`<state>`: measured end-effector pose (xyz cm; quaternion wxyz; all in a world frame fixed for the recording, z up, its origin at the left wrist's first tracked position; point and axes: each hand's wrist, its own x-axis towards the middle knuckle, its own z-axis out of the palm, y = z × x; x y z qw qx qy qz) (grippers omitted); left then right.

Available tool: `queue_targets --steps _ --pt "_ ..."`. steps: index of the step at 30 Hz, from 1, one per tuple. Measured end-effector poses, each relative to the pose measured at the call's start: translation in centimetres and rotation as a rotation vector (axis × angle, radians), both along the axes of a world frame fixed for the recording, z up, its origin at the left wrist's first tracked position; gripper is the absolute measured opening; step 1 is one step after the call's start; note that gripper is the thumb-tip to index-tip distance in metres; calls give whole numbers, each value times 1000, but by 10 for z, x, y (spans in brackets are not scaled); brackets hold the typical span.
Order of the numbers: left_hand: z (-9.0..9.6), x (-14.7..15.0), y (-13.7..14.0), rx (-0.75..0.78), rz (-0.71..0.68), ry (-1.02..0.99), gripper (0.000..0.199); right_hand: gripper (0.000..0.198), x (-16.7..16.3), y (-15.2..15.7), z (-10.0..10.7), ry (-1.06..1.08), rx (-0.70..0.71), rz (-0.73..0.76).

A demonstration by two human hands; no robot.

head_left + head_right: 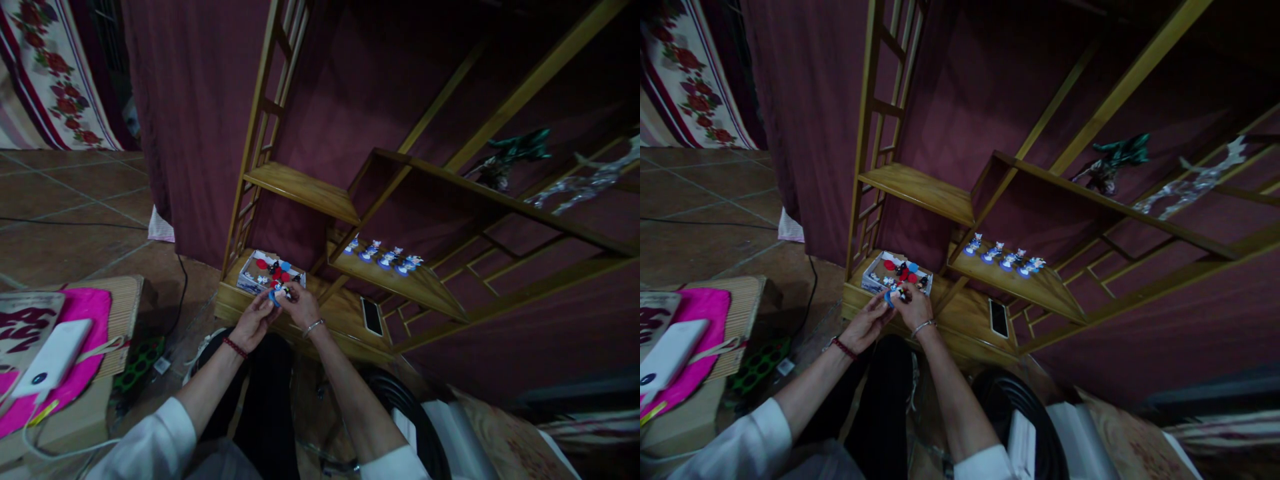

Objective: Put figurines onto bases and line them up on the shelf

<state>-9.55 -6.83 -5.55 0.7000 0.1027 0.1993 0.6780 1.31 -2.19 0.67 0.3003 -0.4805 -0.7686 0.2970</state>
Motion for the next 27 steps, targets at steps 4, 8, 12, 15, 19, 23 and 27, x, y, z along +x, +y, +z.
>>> queue_targets --steps 4,8,12,15,19,23,27 --pt "-2 2 0 40 6 9 34 26 -1 -3 1 -65 20 -63" --pt "-1 2 1 46 3 20 37 26 1 0 -3 -51 16 -68" --pt "2 1 2 47 -8 14 36 26 5 6 -7 -23 -1 -25" --pt "3 2 3 51 -20 8 35 28 9 8 -7 -4 -4 -8" --pt "2 5 4 30 -21 -11 35 30 11 7 -5 22 -1 14" --pt "2 8 5 11 -17 -31 35 28 13 4 -4 24 2 -5" --pt "7 12 6 6 -39 -38 32 26 16 3 -4 -7 26 -53"
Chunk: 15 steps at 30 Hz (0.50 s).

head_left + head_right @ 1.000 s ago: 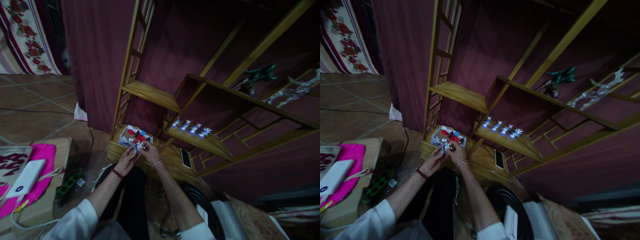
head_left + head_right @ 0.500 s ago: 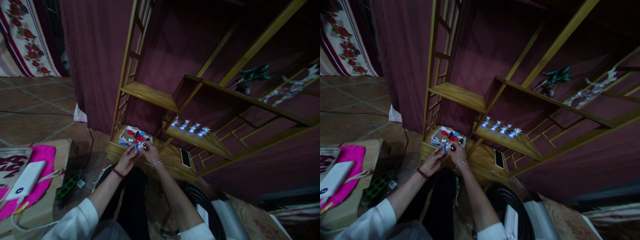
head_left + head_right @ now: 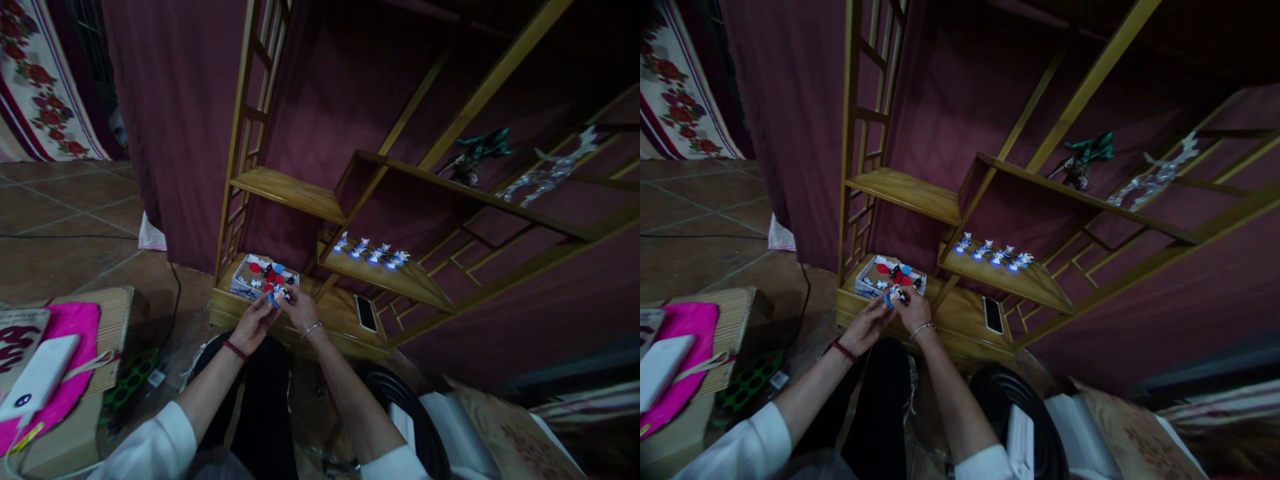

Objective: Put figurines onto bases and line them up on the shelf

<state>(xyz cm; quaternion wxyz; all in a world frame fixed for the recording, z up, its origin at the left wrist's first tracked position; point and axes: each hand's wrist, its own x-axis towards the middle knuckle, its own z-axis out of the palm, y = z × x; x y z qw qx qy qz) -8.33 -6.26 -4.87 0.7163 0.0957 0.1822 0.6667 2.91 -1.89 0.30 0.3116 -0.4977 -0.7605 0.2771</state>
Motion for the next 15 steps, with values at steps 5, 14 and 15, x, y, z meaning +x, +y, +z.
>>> queue_targets --steps 5,14,15 --pt "7 8 1 -39 -6 35 26 22 8 -1 3 -41 26 -21" --pt "12 31 3 -22 -73 77 24 22 37 -5 11 -22 62 9" --pt "12 34 4 -22 -80 80 24 23 41 -5 13 -15 59 12"
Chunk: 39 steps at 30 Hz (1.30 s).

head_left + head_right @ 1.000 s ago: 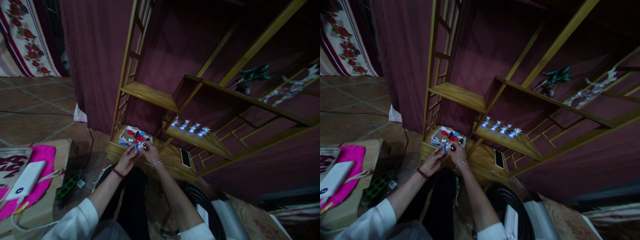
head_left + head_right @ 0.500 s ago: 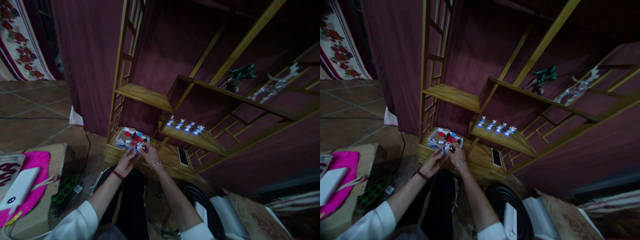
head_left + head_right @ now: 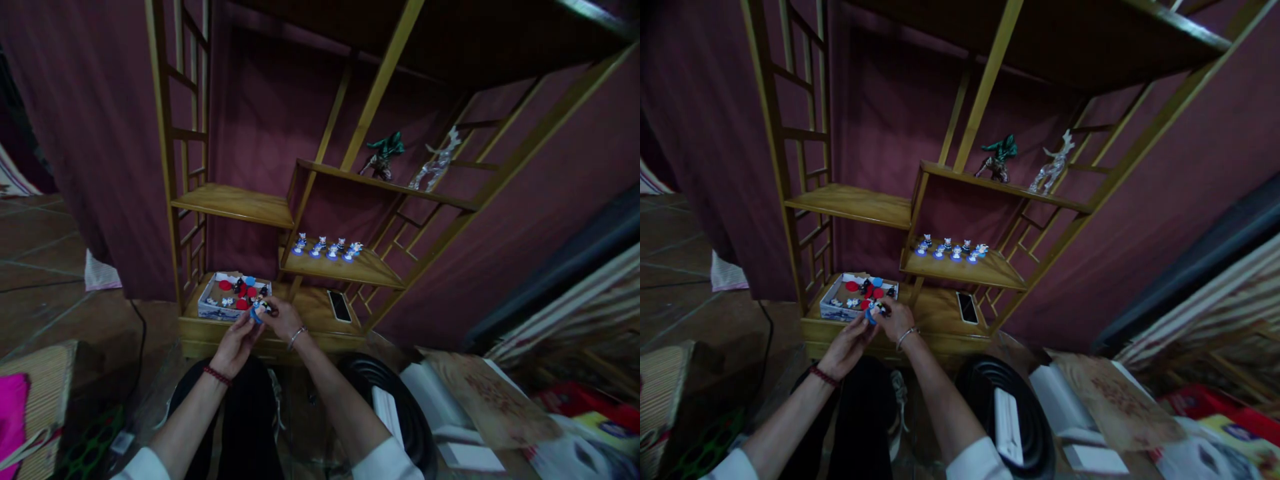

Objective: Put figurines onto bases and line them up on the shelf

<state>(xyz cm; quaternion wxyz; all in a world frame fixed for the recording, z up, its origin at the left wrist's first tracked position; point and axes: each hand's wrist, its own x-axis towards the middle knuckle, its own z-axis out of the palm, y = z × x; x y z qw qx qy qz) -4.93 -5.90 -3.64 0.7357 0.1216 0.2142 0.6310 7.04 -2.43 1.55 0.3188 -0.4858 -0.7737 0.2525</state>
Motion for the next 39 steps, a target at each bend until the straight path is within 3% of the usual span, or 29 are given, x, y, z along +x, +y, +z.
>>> queue_targets --steps 5,11,25,39 --pt "3 19 2 15 -32 3 25 27 22 -4 7 25 -16 4" --pt "13 44 7 10 -73 17 26 20 46 -10 13 14 67 -99" --pt "26 85 21 75 -147 26 26 33 86 -10 9 56 99 -227" --pt "35 127 30 34 -229 88 25 29 132 -3 1 131 107 -262"
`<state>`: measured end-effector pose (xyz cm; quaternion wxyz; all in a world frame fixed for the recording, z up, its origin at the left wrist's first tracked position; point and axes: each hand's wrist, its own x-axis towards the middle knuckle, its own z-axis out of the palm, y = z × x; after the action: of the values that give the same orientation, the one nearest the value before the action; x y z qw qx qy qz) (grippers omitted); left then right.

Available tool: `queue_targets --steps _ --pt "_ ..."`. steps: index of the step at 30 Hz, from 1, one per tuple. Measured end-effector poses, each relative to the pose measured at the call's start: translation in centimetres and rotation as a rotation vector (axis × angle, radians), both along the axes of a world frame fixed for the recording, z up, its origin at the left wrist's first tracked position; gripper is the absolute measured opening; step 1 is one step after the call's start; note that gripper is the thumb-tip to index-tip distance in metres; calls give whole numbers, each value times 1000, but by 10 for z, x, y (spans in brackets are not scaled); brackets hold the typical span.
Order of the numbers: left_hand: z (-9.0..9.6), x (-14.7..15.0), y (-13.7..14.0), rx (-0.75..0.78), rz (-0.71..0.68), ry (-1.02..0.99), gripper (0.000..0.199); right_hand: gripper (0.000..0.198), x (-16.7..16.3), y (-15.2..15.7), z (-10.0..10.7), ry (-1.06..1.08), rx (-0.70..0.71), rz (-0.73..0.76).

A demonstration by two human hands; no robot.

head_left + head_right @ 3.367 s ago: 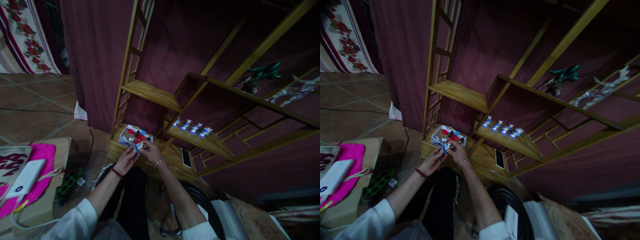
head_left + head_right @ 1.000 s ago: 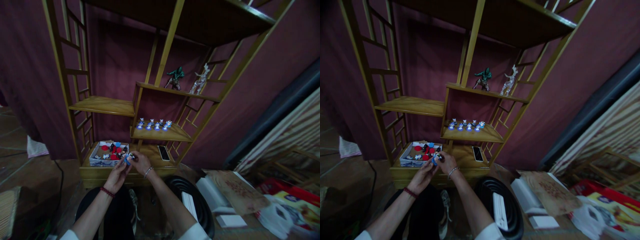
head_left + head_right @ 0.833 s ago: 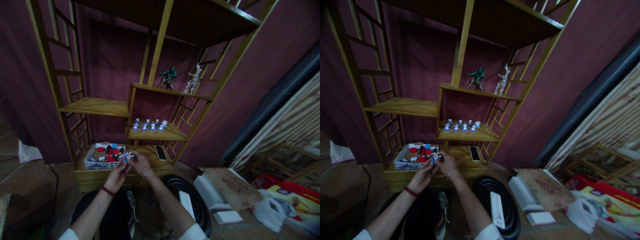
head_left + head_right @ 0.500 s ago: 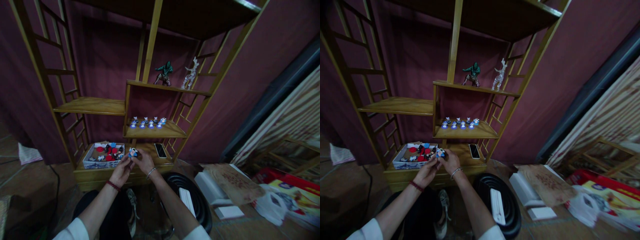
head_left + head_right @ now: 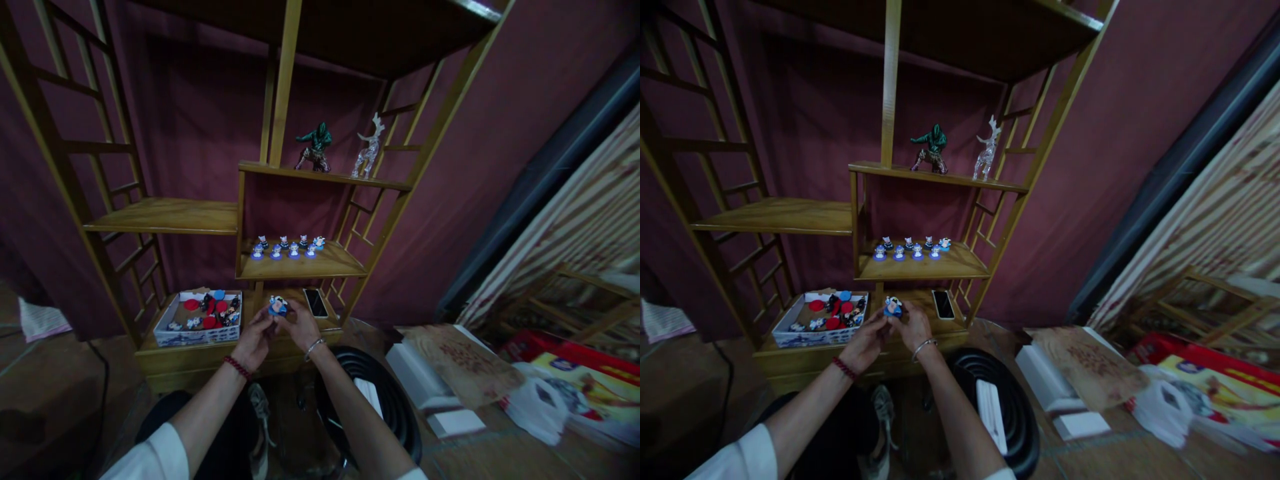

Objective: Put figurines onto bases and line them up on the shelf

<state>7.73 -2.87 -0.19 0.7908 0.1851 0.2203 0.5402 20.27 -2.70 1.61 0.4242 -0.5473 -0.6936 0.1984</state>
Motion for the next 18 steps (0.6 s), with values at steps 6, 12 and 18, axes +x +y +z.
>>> queue_targets --steps 6,12,18 --pt "6 19 6 -34 -2 23 24 31 18 0 4 67 0 -2" --pt "12 37 15 26 -40 30 24 30 38 7 6 133 -17 -5" --pt "19 53 25 37 -84 33 24 32 60 13 14 229 -62 31"
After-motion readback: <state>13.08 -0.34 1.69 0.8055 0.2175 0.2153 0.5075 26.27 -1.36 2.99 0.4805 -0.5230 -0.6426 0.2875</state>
